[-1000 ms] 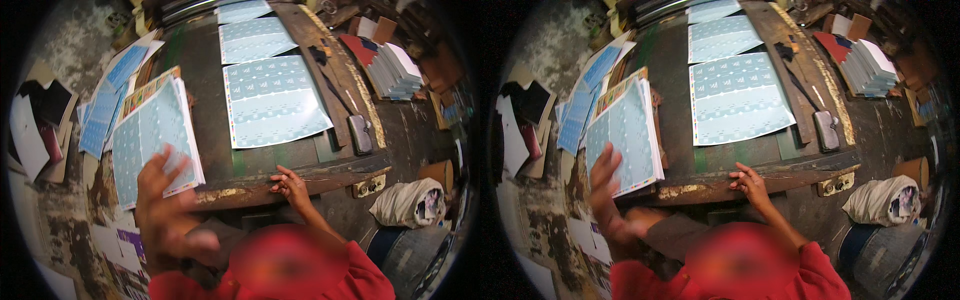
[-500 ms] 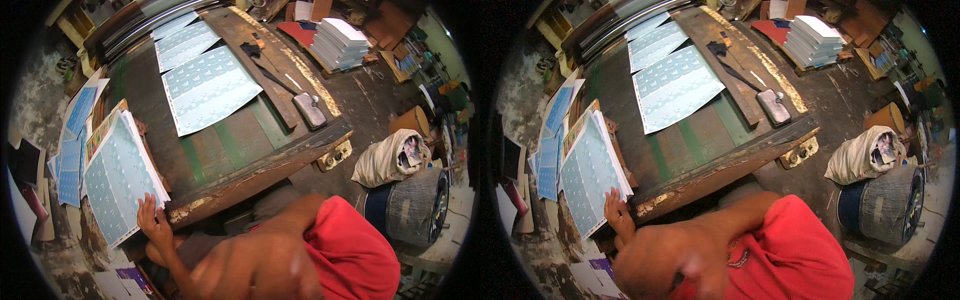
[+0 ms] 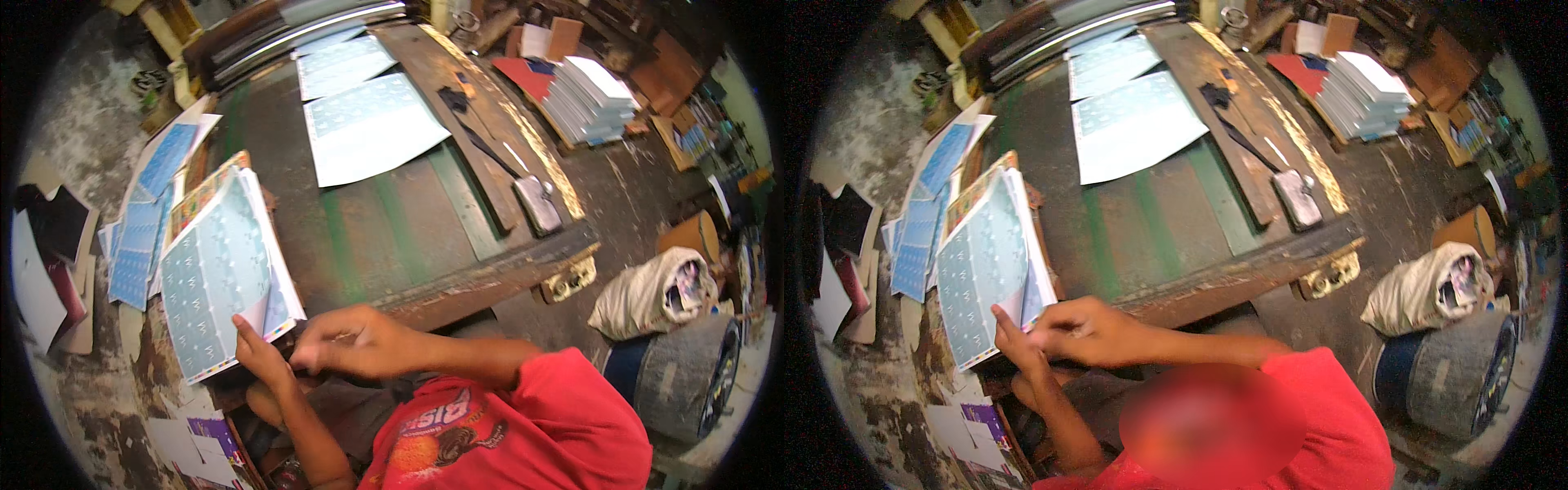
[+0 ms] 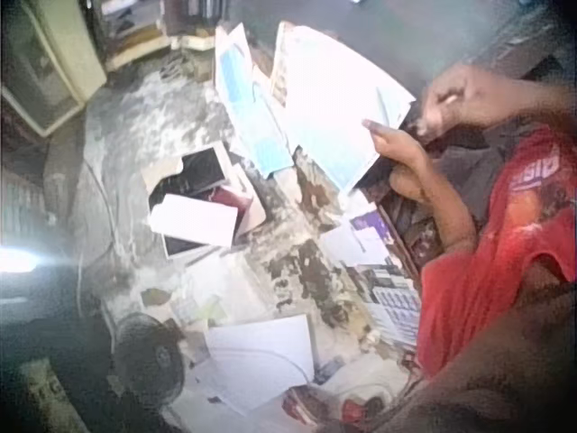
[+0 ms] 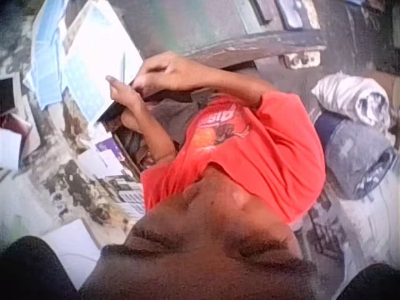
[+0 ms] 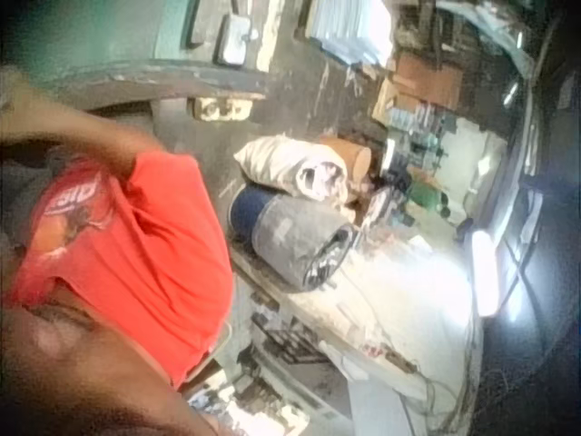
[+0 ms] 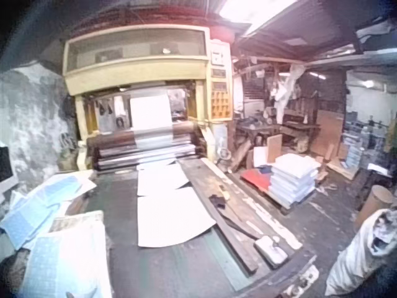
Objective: The person organizes printed paper sheets by picking them up from a pile and placing them in separate stacks on a work table next to a printing machine.
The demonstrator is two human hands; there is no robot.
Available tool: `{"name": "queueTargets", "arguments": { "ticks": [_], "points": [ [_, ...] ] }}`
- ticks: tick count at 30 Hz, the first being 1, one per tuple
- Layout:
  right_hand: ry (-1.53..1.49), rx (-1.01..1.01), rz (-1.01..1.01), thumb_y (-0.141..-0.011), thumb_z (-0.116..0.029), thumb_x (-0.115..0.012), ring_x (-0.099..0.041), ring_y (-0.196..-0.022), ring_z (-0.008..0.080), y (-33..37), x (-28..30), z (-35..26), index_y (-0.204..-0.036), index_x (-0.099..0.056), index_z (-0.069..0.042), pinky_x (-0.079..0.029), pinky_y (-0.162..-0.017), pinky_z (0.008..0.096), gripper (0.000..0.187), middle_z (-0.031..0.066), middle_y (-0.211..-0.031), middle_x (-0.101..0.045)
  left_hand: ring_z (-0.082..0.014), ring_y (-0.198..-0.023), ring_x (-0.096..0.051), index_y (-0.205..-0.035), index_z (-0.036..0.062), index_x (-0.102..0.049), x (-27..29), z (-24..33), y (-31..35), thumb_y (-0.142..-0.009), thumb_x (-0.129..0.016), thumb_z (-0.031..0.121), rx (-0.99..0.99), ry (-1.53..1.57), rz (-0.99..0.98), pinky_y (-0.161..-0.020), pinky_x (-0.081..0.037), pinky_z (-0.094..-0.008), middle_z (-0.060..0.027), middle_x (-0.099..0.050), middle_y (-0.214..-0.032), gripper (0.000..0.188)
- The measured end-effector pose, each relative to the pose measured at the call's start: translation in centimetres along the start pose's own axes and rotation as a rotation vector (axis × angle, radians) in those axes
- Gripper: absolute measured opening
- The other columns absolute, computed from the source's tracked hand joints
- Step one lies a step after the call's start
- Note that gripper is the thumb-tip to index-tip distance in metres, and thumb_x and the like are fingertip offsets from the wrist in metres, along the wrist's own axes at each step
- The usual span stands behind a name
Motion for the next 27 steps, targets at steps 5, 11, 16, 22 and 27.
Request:
{"name": "queueTargets", "arguments": {
  "ticks": [5,11,16,22,27],
  "points": [
    [0.078,-0.399,0.211,-0.098,-0.031,-0.057,-0.057,-0.076,0.0083,1.1,6.3,6.4,-0.116,-0.063,-0.001,-0.047,-0.072,0.0235,0.036,0.0046,-0.089,-0.066,-0.0193,-0.090,-0.059,-0.110,-0.0141,-0.062,2.2,2.6,-0.2,-0.101,-0.048,0.044,-0.091,0.197,0.060,-0.087,-0.045,-0.0335,-0.0179,-0.067,-0.105,0.060],
    [-0.190,-0.427,0.334,-0.095,-0.034,-0.060,-0.055,-0.066,0.0105,3.5,8.9,7.0,-0.115,-0.058,-0.004,-0.045,-0.060,0.0241,0.036,0.0058,-0.088,-0.064,-0.0300,-0.108,-0.064,-0.091,0.0073,-0.070,0.0,3.9,6.4,-0.102,-0.040,0.043,-0.713,-0.175,-0.593,-0.112,-0.026,-0.0506,-0.0053,-0.074,-0.085,0.048],
    [-0.365,-0.404,0.653,-0.095,-0.028,-0.060,-0.054,-0.061,0.0143,7.6,10.1,9.9,-0.116,-0.051,-0.002,-0.052,-0.066,0.0319,0.035,0.0073,-0.081,-0.059,-0.0402,-0.141,-0.030,-0.128,0.0123,-0.062,-0.4,4.5,4.3,-0.086,-0.054,0.063,-0.885,-0.428,-0.671,-0.113,-0.014,-0.0623,-0.0181,-0.046,-0.144,0.066],
    [-0.486,-0.488,0.735,-0.100,-0.037,-0.051,-0.048,-0.058,0.0131,8.9,10.9,12.4,-0.115,-0.048,-0.003,-0.053,-0.075,0.0418,0.037,0.0096,-0.079,-0.058,-0.0414,-0.145,-0.018,-0.144,0.0033,-0.040,1.0,2.3,1.2,-0.083,-0.057,0.065,-0.788,-0.829,-0.579,-0.116,-0.010,-0.0568,-0.0207,-0.028,-0.154,0.088],
    [-0.547,-0.484,0.742,-0.102,-0.044,-0.042,-0.046,-0.055,0.0128,4.2,14.8,11.8,-0.112,-0.048,-0.002,-0.053,-0.074,0.0410,0.043,0.0085,-0.079,-0.057,-0.0409,-0.143,-0.024,-0.139,0.0051,-0.048,1.4,0.8,0.2,-0.093,-0.053,0.050,-0.731,-0.636,-0.619,-0.115,-0.013,-0.0556,-0.0179,-0.037,-0.151,0.064]
  ]
}}
Point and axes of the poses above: each hand's wrist, its own y-axis away from the middle knuckle, its own x-axis out of the back of the hand, z = x × y, the point moved 2 cm from there along -y, towards the middle knuckle
